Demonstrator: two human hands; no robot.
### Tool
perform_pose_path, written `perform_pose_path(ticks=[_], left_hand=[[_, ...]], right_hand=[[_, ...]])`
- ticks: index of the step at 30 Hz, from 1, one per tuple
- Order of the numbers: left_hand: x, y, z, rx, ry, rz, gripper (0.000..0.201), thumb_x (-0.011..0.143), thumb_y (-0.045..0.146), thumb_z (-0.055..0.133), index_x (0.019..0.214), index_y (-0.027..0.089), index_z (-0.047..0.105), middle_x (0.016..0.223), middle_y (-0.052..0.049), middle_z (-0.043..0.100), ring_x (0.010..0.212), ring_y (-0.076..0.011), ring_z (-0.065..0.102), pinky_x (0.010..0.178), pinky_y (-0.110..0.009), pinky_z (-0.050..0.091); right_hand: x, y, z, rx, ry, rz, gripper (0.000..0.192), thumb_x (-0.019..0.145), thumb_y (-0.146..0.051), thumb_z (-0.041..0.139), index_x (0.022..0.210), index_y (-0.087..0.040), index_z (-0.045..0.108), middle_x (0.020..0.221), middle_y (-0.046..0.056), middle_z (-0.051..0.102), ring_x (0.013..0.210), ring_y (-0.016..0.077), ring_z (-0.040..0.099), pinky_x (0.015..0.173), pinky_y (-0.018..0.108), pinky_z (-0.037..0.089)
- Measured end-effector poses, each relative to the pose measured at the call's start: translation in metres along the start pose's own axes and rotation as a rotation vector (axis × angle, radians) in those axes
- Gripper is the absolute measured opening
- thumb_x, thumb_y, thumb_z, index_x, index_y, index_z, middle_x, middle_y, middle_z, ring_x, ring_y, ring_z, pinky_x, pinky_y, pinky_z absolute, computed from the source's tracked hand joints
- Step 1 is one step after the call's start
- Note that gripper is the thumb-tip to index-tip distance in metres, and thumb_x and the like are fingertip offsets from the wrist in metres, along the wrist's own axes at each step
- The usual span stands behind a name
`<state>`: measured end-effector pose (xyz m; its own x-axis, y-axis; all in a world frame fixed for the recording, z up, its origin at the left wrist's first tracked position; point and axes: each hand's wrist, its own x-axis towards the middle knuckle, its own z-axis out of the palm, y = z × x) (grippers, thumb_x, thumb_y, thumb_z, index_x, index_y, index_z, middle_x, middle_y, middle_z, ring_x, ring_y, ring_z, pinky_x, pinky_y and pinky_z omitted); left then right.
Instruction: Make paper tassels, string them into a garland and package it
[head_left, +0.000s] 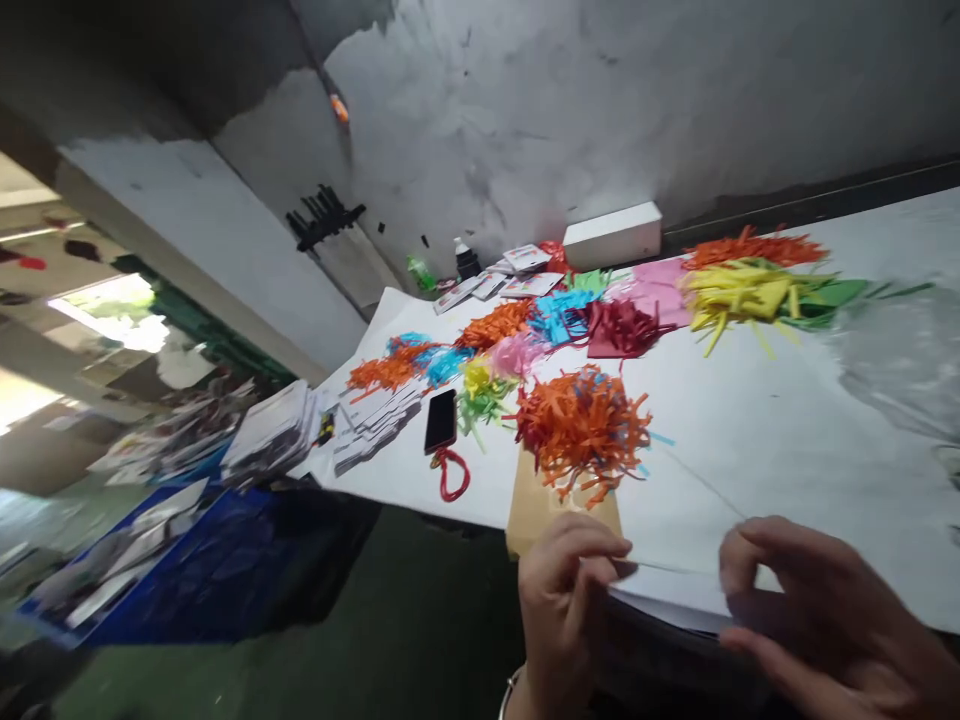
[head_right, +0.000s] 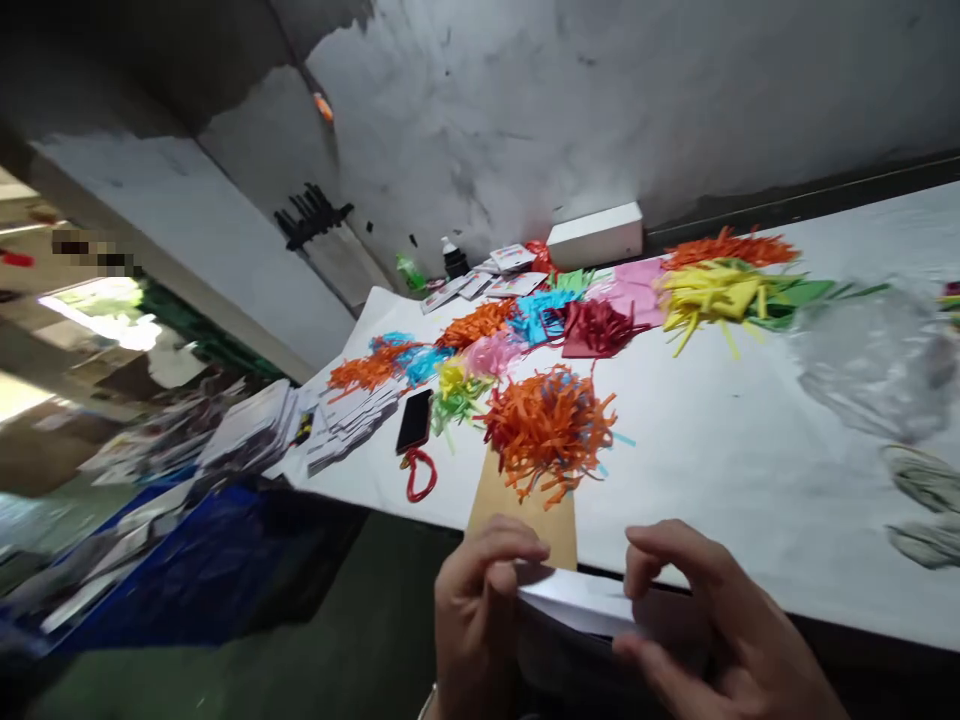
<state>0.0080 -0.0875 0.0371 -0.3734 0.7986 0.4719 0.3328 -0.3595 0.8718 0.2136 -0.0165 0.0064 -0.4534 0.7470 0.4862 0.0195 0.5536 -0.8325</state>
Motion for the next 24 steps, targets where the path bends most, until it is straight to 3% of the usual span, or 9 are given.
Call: perform_pose_path(ticks=[3, 7, 9, 13, 16, 18, 24], left_hand=[[-0.009, -0.024, 0.008, 0.02, -0.3, 0.19, 0.039, 0.081, 0.054, 0.077, 0.101, 0.021, 0.079, 0.094, -0.01, 0.071, 0.076, -0.019, 0.07, 0.064, -0.025, 0.058], [-0.003, -0.039, 0.008, 0.053, -0.491, 0.203, 0.023, 0.085, 0.022, 0.079, 0.108, 0.024, 0.078, 0.094, -0.008, 0.072, 0.078, -0.0155, 0.072, 0.068, -0.02, 0.057], [0.005, -0.041, 0.008, 0.049, -0.512, 0.177, 0.023, 0.085, 0.019, 0.078, 0.108, 0.023, 0.078, 0.094, -0.008, 0.072, 0.082, -0.0163, 0.072, 0.071, -0.021, 0.058], [0.017, -0.047, 0.01, 0.041, -0.49, 0.101, 0.017, 0.088, 0.019, 0.073, 0.104, 0.022, 0.08, 0.093, -0.009, 0.071, 0.083, -0.0174, 0.071, 0.072, -0.024, 0.059], [0.02, -0.051, 0.012, 0.028, -0.48, 0.053, 0.016, 0.089, 0.019, 0.073, 0.102, 0.022, 0.08, 0.092, -0.009, 0.071, 0.084, -0.0181, 0.071, 0.072, -0.025, 0.059], [0.021, -0.053, 0.012, 0.022, -0.482, 0.041, 0.016, 0.089, 0.02, 0.073, 0.102, 0.023, 0.08, 0.092, -0.008, 0.071, 0.085, -0.0182, 0.071, 0.073, -0.026, 0.059], [0.024, -0.055, 0.012, 0.008, -0.493, 0.023, 0.015, 0.09, 0.022, 0.073, 0.104, 0.023, 0.08, 0.093, -0.008, 0.071, 0.085, -0.0181, 0.07, 0.073, -0.026, 0.058]], right_hand=[[-0.008, 0.006, -0.002, 0.023, 0.04, 0.094, 0.043, 0.094, -0.028, 0.062, 0.134, -0.034, 0.047, 0.086, 0.0, 0.065, 0.079, 0.0163, 0.07, 0.071, 0.021, 0.059], [-0.015, 0.013, -0.009, 0.084, 0.176, 0.204, 0.037, 0.095, -0.031, 0.062, 0.13, -0.033, 0.05, 0.083, -0.001, 0.065, 0.077, 0.0144, 0.07, 0.068, 0.018, 0.057], [-0.015, 0.011, -0.015, 0.077, 0.153, 0.249, 0.039, 0.095, -0.033, 0.063, 0.131, -0.033, 0.049, 0.082, -0.001, 0.065, 0.075, 0.0144, 0.069, 0.063, 0.017, 0.056], [-0.006, 0.007, -0.021, 0.005, -0.135, 0.279, 0.053, 0.096, -0.025, 0.058, 0.143, -0.035, 0.036, 0.086, -0.002, 0.066, 0.064, 0.0126, 0.062, 0.045, 0.016, 0.044], [0.006, 0.01, -0.019, -0.095, -0.262, 0.253, 0.061, 0.094, -0.015, 0.055, 0.146, -0.035, 0.029, 0.091, -0.001, 0.066, 0.072, 0.0141, 0.064, 0.06, 0.022, 0.052], [0.013, 0.012, -0.015, -0.137, -0.307, 0.23, 0.066, 0.093, -0.012, 0.054, 0.147, -0.034, 0.025, 0.093, -0.001, 0.066, 0.079, 0.015, 0.064, 0.07, 0.026, 0.054], [0.023, 0.016, -0.005, -0.211, -0.309, 0.196, 0.067, 0.088, -0.008, 0.053, 0.145, -0.032, 0.026, 0.088, -0.003, 0.062, 0.07, 0.0138, 0.06, 0.063, 0.024, 0.05]])
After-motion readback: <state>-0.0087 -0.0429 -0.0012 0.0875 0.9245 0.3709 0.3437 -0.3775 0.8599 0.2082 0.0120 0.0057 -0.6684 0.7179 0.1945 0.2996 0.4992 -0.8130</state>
